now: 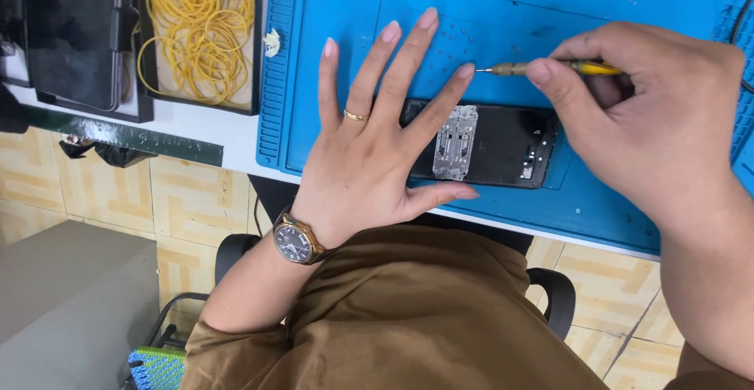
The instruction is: The person uses a small screwdriver to work on the back of a black smartphone placed on a blue mat. They repeatedly press and scrape at a silver rectangular area on the phone's back while holding the device steady with their left hand.
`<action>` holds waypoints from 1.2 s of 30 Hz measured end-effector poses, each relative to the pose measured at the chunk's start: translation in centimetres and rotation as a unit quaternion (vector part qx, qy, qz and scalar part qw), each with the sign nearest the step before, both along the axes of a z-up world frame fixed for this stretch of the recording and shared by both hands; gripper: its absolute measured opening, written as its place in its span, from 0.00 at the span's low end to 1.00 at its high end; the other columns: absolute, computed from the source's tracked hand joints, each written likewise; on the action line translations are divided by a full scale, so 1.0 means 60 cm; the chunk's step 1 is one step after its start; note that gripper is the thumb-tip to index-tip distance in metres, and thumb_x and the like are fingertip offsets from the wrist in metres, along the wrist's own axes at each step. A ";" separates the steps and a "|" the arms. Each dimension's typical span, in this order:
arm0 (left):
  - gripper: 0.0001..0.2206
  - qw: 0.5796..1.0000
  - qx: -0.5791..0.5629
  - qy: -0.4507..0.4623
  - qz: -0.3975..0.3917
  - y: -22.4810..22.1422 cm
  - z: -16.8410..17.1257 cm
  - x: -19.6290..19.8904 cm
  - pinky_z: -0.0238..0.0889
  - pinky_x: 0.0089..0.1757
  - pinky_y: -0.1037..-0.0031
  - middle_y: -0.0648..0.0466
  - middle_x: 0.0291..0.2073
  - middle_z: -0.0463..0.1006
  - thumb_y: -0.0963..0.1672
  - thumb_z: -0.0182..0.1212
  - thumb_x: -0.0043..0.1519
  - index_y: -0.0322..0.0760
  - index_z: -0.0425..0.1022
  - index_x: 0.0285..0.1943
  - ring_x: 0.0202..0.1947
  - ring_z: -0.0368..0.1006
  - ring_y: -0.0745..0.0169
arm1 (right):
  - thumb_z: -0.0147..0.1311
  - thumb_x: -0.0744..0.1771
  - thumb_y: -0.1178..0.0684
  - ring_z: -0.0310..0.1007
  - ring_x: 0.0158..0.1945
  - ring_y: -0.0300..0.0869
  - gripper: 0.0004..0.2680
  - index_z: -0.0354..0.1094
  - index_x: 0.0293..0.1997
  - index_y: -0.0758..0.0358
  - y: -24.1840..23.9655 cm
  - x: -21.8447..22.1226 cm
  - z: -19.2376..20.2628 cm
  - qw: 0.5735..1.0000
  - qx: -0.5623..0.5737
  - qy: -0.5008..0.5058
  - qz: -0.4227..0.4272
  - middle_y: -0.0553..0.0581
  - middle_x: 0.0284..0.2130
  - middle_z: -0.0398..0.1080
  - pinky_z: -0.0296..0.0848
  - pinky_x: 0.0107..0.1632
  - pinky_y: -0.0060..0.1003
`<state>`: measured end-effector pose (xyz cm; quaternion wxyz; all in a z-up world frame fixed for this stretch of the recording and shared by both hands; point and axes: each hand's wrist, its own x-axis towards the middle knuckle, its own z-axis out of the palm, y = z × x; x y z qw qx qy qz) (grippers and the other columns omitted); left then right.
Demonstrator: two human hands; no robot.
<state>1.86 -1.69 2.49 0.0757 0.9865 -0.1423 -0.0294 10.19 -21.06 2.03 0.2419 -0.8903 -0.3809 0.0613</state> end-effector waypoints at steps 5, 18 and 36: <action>0.36 1.000 0.005 -0.006 0.026 0.001 0.003 -0.002 0.32 0.52 0.51 0.46 0.54 0.44 0.64 0.25 0.46 0.47 0.49 0.58 0.57 0.41 0.51 | 0.50 0.69 0.57 0.53 0.24 0.43 0.06 0.65 0.40 0.73 -0.010 -0.007 0.009 0.994 -0.025 0.072 -0.080 0.60 0.23 0.58 0.52 0.27 0.34; 0.25 0.953 -0.064 -0.291 -0.063 -0.005 -0.037 -0.022 0.50 0.44 0.69 0.55 0.40 0.67 0.60 0.35 0.53 0.46 0.68 0.41 0.44 0.58 0.64 | 0.47 0.59 0.42 0.58 0.15 0.37 0.11 0.62 0.31 0.59 -0.032 -0.008 0.019 0.951 -0.111 -0.098 0.271 0.49 0.17 0.59 0.57 0.17 0.31; 0.20 0.944 -0.077 -0.315 -0.064 -0.005 -0.040 -0.015 0.52 0.42 0.75 0.60 0.35 0.68 0.59 0.44 0.53 0.48 0.72 0.32 0.40 0.60 0.70 | 0.46 0.62 0.48 0.51 0.10 0.41 0.08 0.61 0.27 0.61 -0.004 -0.021 0.049 0.953 -0.074 -0.113 0.272 0.50 0.11 0.51 0.51 0.15 0.33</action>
